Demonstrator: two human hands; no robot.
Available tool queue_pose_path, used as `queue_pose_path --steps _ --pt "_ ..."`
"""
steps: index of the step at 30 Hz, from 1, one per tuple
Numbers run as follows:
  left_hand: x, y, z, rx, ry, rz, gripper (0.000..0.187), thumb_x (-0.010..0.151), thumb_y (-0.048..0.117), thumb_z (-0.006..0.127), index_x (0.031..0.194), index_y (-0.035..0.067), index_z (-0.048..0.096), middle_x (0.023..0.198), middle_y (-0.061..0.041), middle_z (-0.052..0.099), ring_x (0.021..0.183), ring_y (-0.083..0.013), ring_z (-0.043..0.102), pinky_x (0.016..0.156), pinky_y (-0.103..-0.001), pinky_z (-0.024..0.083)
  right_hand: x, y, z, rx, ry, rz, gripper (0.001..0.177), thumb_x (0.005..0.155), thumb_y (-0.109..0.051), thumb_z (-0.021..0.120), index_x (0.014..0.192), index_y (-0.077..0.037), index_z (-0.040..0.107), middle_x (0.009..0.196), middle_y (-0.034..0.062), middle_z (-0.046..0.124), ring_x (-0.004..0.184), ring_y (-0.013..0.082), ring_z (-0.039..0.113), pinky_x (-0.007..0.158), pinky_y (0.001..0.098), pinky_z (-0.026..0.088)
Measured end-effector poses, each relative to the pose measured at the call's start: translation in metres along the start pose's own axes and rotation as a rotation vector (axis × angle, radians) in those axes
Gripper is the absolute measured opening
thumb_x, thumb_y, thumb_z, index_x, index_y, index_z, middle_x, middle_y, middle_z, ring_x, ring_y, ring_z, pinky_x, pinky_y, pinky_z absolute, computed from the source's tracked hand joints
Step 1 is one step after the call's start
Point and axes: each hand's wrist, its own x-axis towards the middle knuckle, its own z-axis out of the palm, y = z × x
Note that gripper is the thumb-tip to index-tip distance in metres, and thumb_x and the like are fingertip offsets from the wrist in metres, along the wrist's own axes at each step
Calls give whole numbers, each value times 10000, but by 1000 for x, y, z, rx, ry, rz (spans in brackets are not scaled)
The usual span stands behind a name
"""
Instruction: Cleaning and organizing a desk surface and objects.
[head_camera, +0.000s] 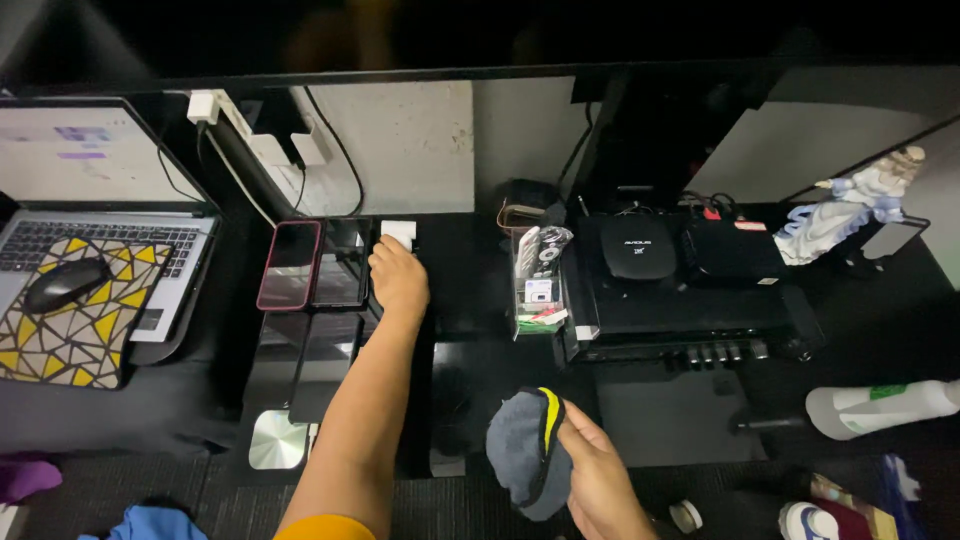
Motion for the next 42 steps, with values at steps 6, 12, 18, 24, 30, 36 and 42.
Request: queue_pose_path --steps 6,12,18,24,30,36,42 --pt "-1 -2 -7 6 -32 29 588 916 353 708 1260 -71 492 1139 -152 580 1052 -300 618 797 -362 575 -8 0 6 4 -28 -25 429 1036 -185 442 1401 -18 595 1193 117 724 1060 208 681 938 361 537" --pt "-15 -3 -89 -14 -26 149 735 854 406 738 1349 -79 491 1208 -172 577 1075 -328 581 849 -406 522 -21 -20 12 14 -53 -39 403 1035 -173 433 1383 -65 606 1182 108 722 1023 224 679 880 372 550" --pt "-124 -20 -163 -645 178 219 463 892 272 715 1245 -4 595 1207 -197 618 1124 -423 544 925 -513 421 -9 -23 -3 169 -36 -132 351 1070 -248 385 1306 -84 586 1252 75 670 1110 228 659 975 431 539" --pt "-280 -64 -228 -971 3 248 112 855 174 709 914 87 670 963 -115 677 986 -364 604 838 -483 435 -9 8 -3 -55 -284 -273 341 1086 -205 375 1347 -112 574 1330 52 649 1214 222 636 1069 413 485" --pt "-368 -114 -193 -992 -364 266 177 881 247 697 877 70 704 934 -129 713 942 -362 662 858 -485 516 -4 64 -14 -139 -391 -285 321 1138 -210 346 1377 -112 536 1337 73 649 1236 247 623 1098 444 479" --pt "-394 -149 -143 -536 -1038 133 409 886 298 718 1197 31 715 1324 -186 651 1225 -353 633 1006 -460 528 -24 83 -9 -367 -252 -300 356 1101 -203 315 1343 -135 567 1285 66 666 1184 265 650 1060 488 509" --pt "-395 -151 -129 -503 -1194 1 382 901 124 619 1264 49 712 1386 -157 645 1273 -332 635 1021 -461 538 -30 78 -22 -316 -174 -336 364 1101 -212 303 1300 -109 589 1245 82 690 1156 268 680 1035 471 552"
